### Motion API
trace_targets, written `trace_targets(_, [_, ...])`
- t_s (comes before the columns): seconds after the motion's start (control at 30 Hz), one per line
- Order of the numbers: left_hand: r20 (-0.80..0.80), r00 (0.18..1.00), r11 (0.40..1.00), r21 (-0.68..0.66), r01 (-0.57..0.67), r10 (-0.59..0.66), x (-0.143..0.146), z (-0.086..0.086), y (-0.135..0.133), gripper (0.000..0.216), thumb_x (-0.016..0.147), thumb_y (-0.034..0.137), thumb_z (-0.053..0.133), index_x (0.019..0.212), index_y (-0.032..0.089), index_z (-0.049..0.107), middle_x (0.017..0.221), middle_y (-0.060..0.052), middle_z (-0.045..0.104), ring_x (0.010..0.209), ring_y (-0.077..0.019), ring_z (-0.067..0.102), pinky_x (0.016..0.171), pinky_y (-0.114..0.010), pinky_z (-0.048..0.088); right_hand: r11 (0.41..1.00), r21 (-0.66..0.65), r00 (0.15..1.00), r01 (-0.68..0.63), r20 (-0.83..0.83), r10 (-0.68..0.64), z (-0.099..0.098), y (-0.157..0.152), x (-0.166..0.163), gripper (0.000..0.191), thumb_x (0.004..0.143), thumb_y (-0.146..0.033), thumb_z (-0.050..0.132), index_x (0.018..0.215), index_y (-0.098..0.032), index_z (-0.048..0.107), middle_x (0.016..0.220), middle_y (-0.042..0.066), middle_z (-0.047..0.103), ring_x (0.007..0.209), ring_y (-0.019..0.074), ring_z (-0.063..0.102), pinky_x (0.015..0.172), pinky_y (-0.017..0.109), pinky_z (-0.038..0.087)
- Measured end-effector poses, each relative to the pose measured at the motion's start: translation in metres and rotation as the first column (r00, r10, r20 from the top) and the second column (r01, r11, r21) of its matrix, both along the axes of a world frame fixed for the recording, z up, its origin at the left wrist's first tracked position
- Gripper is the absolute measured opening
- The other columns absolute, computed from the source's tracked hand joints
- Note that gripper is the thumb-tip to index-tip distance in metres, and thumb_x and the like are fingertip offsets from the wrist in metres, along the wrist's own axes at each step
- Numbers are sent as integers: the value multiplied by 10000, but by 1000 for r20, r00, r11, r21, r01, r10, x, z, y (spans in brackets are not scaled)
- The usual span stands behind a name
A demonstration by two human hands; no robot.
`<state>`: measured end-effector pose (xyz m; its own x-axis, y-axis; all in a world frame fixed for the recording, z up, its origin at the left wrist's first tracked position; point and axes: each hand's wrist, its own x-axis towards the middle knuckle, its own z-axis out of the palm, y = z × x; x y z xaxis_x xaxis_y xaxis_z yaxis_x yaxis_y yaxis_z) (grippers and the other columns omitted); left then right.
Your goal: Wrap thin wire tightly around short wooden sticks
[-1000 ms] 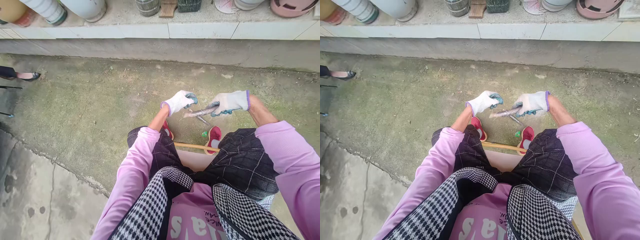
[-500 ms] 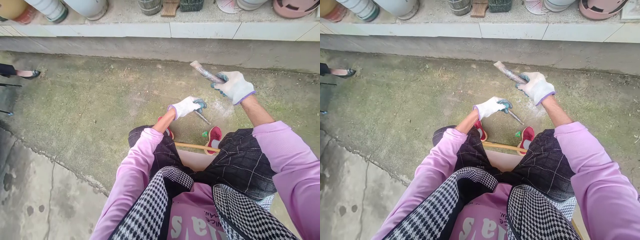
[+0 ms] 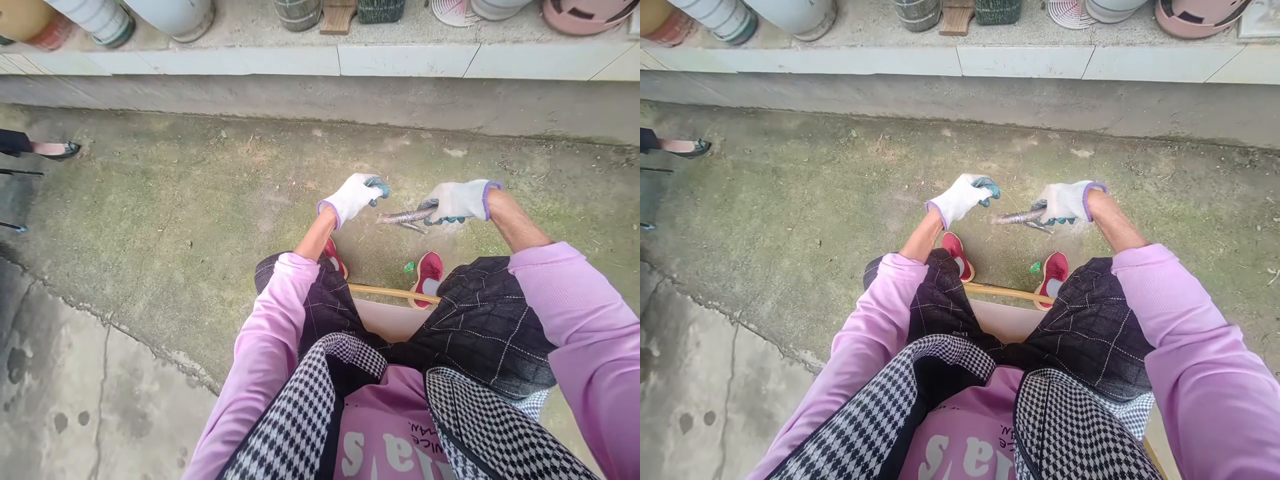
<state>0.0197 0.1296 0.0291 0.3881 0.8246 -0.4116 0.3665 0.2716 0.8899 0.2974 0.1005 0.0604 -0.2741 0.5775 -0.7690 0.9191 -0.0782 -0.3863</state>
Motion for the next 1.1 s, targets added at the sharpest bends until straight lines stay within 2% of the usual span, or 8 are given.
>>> trace_targets(0.13, [94, 994, 998, -13, -57, 58, 0, -7, 6, 67, 914, 130, 853, 880, 170, 811, 944, -51, 856, 854, -131, 701, 848, -262, 580, 983, -172, 926, 71, -354, -128, 9, -6, 5, 201, 916, -354, 1018, 1001, -229, 884, 769, -14, 727, 633, 148, 570, 589, 298, 455])
trace_targets(0.27, [145, 988, 998, -57, -37, 45, 7, -12, 3, 81, 921, 99, 828, 880, 167, 817, 882, -20, 830, 763, -107, 658, 804, -248, 551, 946, -176, 706, 273, -631, -322, 23, -3, 5, 492, 784, -507, 1140, 1092, -232, 872, 768, -33, 702, 628, 130, 548, 539, 272, 426])
trace_targets(0.4, [113, 992, 995, -72, 70, -62, 13, -7, -7, 109, 980, 109, 786, 910, 164, 850, 827, -6, 800, 744, -114, 666, 839, -264, 568, 802, -152, 490, 577, -721, -489, 30, 2, -2, 443, 808, -385, 1123, 1080, -230, 809, 792, -16, 704, 656, 128, 551, 540, 280, 458])
trace_targets(0.5, [51, 991, 989, -73, 130, -126, 16, -5, -13, 134, 977, 115, 756, 910, 164, 860, 800, -8, 795, 772, -134, 685, 874, -276, 583, 702, -86, 442, 707, -721, -533, 18, 9, -3, 426, 809, -359, 1104, 1078, -238, 797, 802, -5, 716, 648, 130, 518, 543, 319, 473])
trace_targets(0.67, [4, 960, 960, -32, 279, -279, 15, -9, -15, 188, 916, 125, 724, 957, 165, 903, 887, -11, 846, 845, -154, 707, 893, -288, 565, 723, 154, 616, 674, -656, -435, -10, 19, 13, 435, 905, -700, 1052, 1164, -421, 841, 731, 17, 705, 796, 253, 552, 652, 435, 502])
trace_targets(0.8, [-8, 940, 940, -7, 341, -341, 12, -6, -18, 180, 910, 158, 725, 966, 166, 896, 866, 6, 815, 800, -148, 639, 825, -284, 518, 815, 493, 952, 305, -123, -282, -9, 25, 17, 269, 1075, -616, 888, 1145, -358, 858, 897, 118, 798, 998, 335, 652, 826, 489, 480])
trace_targets(0.93, [-22, 967, 967, -3, 253, -253, 9, -3, -14, 161, 900, 144, 732, 958, 163, 881, 847, 7, 784, 800, -146, 625, 849, -283, 540, 925, 378, 979, 45, 168, -117, 0, 23, 6, 193, 1045, -304, 886, 1188, -179, 853, 1082, 201, 845, 1005, 339, 724, 862, 455, 430])
trace_targets(1.1, [-46, 992, 993, 32, 118, -116, 4, -4, -6, 106, 930, 123, 766, 876, 162, 849, 814, 15, 754, 795, -139, 619, 879, -288, 548, 996, 63, 994, -59, 101, 52, -4, 8, 1, 110, 968, -260, 948, 972, -241, 839, 754, 35, 699, 741, 259, 658, 738, 404, 440])
